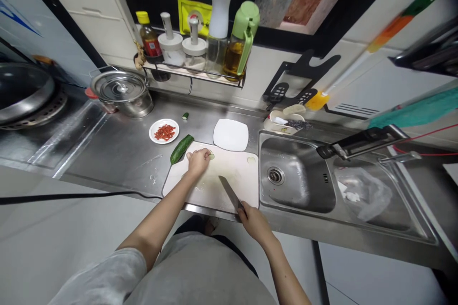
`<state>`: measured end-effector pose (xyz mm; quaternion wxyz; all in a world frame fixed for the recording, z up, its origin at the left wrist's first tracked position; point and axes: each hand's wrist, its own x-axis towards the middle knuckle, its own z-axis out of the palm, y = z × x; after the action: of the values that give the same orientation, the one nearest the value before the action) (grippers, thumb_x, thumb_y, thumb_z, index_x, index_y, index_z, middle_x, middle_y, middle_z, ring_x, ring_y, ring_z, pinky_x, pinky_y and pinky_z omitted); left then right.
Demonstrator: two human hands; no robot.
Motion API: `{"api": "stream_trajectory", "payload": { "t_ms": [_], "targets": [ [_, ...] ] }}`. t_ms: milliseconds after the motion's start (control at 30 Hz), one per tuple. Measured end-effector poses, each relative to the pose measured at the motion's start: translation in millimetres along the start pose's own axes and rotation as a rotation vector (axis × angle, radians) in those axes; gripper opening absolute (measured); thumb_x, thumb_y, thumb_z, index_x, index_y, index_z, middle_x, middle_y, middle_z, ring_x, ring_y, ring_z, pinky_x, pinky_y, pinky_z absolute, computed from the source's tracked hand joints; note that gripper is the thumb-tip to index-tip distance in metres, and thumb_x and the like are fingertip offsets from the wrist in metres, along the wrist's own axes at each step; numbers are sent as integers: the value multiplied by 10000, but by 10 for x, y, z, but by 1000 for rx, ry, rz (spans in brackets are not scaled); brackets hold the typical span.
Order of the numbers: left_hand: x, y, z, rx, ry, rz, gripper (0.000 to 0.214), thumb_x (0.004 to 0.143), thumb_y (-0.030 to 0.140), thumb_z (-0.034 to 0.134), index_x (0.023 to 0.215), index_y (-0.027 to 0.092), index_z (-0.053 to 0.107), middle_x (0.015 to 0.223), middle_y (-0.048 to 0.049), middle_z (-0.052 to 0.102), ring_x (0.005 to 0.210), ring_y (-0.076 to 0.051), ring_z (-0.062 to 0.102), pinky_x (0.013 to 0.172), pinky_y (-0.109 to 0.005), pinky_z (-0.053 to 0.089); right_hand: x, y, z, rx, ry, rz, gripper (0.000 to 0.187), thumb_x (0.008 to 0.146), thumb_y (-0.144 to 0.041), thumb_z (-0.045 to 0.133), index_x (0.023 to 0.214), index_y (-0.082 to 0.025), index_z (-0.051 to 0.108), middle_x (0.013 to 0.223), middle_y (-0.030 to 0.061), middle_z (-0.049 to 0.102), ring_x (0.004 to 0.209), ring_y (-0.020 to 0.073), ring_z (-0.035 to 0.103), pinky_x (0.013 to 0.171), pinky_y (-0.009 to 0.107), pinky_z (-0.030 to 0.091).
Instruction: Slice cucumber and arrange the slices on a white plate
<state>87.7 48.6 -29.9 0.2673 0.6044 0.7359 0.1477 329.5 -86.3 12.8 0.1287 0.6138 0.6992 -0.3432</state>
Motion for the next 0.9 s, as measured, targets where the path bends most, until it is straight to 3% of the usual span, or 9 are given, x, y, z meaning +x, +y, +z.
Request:
{"api": "stream_trajectory", "payload": {
  "t_ms": [267,400,667,900],
  "targets": [
    [-202,-172,-136,-136,-104,-117,232,774,260,577,987,271,670,889,20,718,893,-191,628,895,-368,319,36,-60,-50,-32,-30,4,283,964,-296,349,1132,-191,550,954,82,686,897,190,618,626,246,287],
    [-316,-258,-181,-116,-172,-107,311,784,244,541,1064,278,670,866,10,721,893,-198,634,899,-377,325,36,-78,-40,-25,-17,13,289,969,-310,341,1130,-198,553,978,83,687,923,189,615,647,245,298],
    [-476,-330,-160,8,-242,-71,213,763,251,561,932,255,690,889,-10,735,890,-205,633,885,-389,302,39,-161,-10,-43,-23,-12,269,976,-310,339,1100,-198,549,964,86,683,894,192,619,643,253,284],
    [-535,-364,-153,90,-227,2,286,814,223,475,961,260,717,968,-57,733,991,-254,604,893,-418,283,21,-401,-74,-55,-46,-55,247,982,-308,328,1121,-206,505,950,86,681,890,199,618,654,259,287]
  ]
}}
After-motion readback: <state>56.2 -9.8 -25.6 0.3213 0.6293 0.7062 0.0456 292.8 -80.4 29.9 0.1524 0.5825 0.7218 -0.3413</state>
